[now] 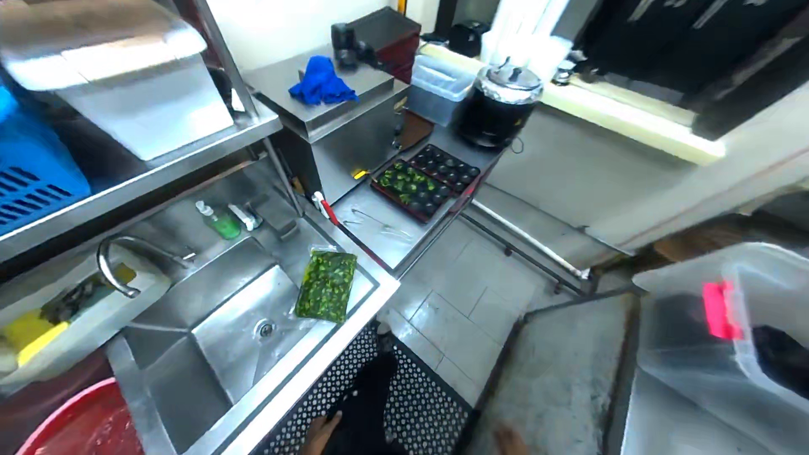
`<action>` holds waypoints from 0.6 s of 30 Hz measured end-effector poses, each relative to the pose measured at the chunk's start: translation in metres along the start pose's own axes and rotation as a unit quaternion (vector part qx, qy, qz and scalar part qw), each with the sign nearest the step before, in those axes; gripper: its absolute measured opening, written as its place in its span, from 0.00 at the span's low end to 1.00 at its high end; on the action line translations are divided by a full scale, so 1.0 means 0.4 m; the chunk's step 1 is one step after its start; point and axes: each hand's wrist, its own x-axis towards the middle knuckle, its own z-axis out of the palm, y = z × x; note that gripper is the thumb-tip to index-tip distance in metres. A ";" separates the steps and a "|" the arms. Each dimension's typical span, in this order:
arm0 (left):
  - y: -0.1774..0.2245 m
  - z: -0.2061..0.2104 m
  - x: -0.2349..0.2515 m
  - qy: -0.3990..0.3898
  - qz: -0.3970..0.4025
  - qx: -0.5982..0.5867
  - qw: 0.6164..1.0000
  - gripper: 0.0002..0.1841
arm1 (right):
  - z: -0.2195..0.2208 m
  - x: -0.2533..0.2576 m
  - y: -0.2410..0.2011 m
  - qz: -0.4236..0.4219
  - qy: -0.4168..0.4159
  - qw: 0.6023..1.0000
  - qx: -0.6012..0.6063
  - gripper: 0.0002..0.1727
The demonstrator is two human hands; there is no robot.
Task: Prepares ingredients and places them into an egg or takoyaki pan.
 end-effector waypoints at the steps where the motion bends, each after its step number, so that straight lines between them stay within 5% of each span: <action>1: 0.039 0.000 0.019 0.007 -0.005 -0.028 1.000 0.35 | -0.032 0.082 -0.042 -0.009 -0.005 0.999 -0.045 0.24; 5: 0.211 -0.032 0.130 0.016 0.051 -0.150 0.987 0.28 | -0.083 0.195 -0.451 -0.086 0.013 0.983 -0.160 0.26; 10: 0.405 -0.103 0.197 0.012 0.078 -0.284 0.955 0.18 | 0.004 0.237 -0.886 -0.270 -0.013 0.943 -0.195 0.29; 14: 0.492 -0.153 0.191 0.058 0.044 -0.385 0.920 0.20 | 0.142 0.263 -1.167 -0.400 -0.034 0.864 -0.305 0.26; 18: 0.479 -0.138 0.204 0.194 -0.039 -0.455 0.868 0.21 | 0.293 0.279 -1.341 -0.501 -0.030 0.766 -0.400 0.29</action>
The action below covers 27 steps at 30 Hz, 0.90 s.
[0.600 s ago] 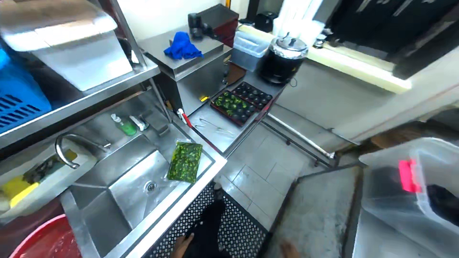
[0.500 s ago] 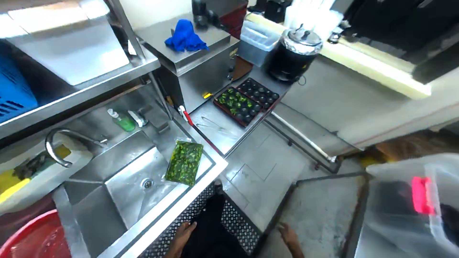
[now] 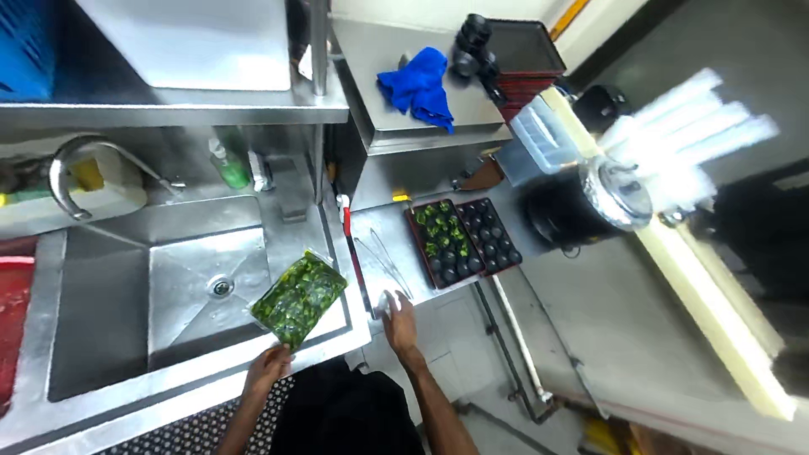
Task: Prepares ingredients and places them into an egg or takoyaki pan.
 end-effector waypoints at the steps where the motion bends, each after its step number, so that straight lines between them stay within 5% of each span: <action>1: -0.009 -0.001 0.003 0.023 0.000 -0.020 1.000 0.23 | 0.000 0.040 -0.016 -0.013 -0.002 1.000 -0.024 0.30; 8: -0.004 0.079 0.066 0.125 0.037 0.012 0.991 0.31 | 0.019 0.263 -0.010 -0.045 -0.024 0.986 -0.161 0.32; 11: 0.018 0.130 0.095 0.180 0.029 0.019 0.983 0.24 | 0.000 0.320 0.019 -0.040 -0.028 0.978 -0.200 0.32; 19: 0.085 0.227 0.109 0.326 -0.038 -0.180 0.927 0.31 | -0.098 0.462 0.089 -0.066 0.000 0.984 -0.165 0.30; 23: 0.159 0.302 0.063 0.416 0.088 -0.152 0.892 0.25 | -0.131 0.502 0.042 -0.210 0.002 0.975 -0.065 0.34; 27: 0.283 0.344 -0.051 0.478 0.200 0.027 0.855 0.20 | -0.121 0.562 -0.111 -0.434 -0.045 0.900 0.003 0.32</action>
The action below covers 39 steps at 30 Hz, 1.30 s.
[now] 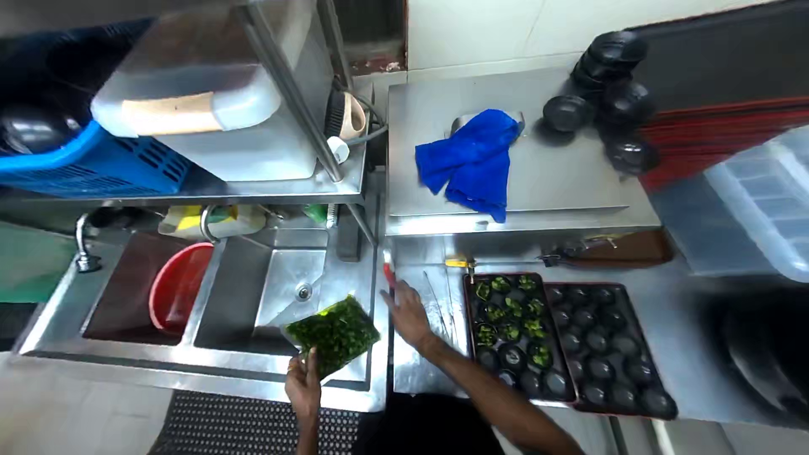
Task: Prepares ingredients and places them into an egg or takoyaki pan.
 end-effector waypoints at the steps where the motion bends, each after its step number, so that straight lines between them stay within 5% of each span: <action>1: 0.040 -0.020 -0.014 0.002 0.038 0.030 0.999 0.19 | 0.005 0.043 -0.007 -0.054 -0.033 0.998 -0.001 0.32; 4: 0.150 -0.076 -0.047 -0.020 0.146 0.148 0.978 0.21 | 0.023 0.158 -0.028 -0.125 -0.185 0.965 -0.136 0.23; 7: 0.184 -0.096 -0.079 -0.097 0.196 0.196 0.956 0.19 | 0.057 0.207 -0.057 -0.032 -0.315 0.901 -0.296 0.26; 10: 0.123 -0.061 -0.101 -0.141 0.178 0.203 0.952 0.19 | 0.137 0.211 -0.026 0.118 -0.257 0.958 -0.040 0.28; 12: 0.087 -0.041 -0.109 -0.150 0.144 0.195 0.959 0.19 | 0.149 0.214 -0.040 0.200 -0.229 0.951 0.061 0.27; 15: 0.066 -0.026 -0.126 -0.154 0.125 0.183 0.963 0.22 | 0.110 0.202 -0.093 0.293 -0.248 0.921 0.061 0.26; 20: 0.015 -0.019 -0.118 -0.163 0.130 0.152 0.966 0.22 | 0.025 0.138 -0.246 0.227 -0.296 0.914 -0.159 0.22; 26: -0.060 -0.019 -0.089 -0.216 0.064 -0.046 0.973 0.12 | -0.196 0.031 -0.378 0.019 -0.416 0.806 -0.420 0.20; 29: -0.101 -0.015 -0.073 -0.219 0.027 -0.134 0.966 0.11 | -0.312 -0.024 -0.361 0.001 -0.429 0.810 -0.401 0.15; 32: -0.122 -0.011 -0.070 -0.191 0.028 -0.140 0.971 0.10 | -0.410 -0.075 -0.319 0.076 -0.405 0.847 -0.336 0.16; 36: -0.112 0.007 -0.094 -0.075 0.164 0.016 0.983 0.09 | -0.483 -0.167 -0.220 0.155 -0.363 0.889 -0.232 0.32; 39: -0.088 0.010 -0.092 -0.048 0.232 0.055 0.970 0.10 | -0.514 -0.255 -0.143 0.152 -0.356 0.916 -0.111 0.27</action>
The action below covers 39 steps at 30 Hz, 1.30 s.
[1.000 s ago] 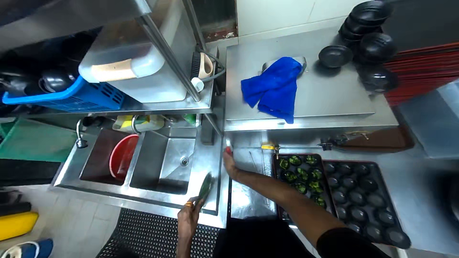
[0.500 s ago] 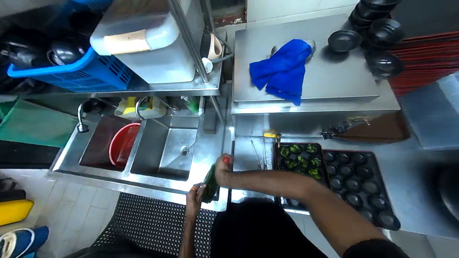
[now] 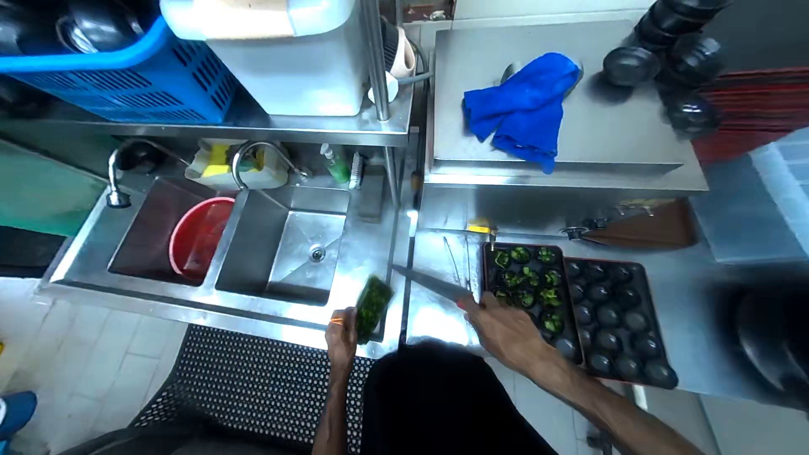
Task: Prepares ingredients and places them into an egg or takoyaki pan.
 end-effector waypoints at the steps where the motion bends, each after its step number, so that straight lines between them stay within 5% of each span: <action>1: 0.007 -0.006 0.013 0.002 0.016 0.005 1.000 0.11 | 0.022 -0.019 0.025 -0.027 0.028 0.999 0.034 0.25; 7: 0.067 -0.087 0.132 0.026 0.115 0.018 0.993 0.11 | 0.144 -0.110 0.013 -0.100 0.278 0.954 0.057 0.19; 12: 0.098 -0.147 0.204 0.032 0.158 0.001 0.987 0.10 | 0.150 -0.121 -0.024 -0.110 0.341 0.933 0.046 0.18; 39: 0.064 -0.076 0.203 -0.024 0.144 -0.011 0.989 0.11 | 0.137 -0.080 -0.107 -0.098 0.325 0.937 -0.076 0.27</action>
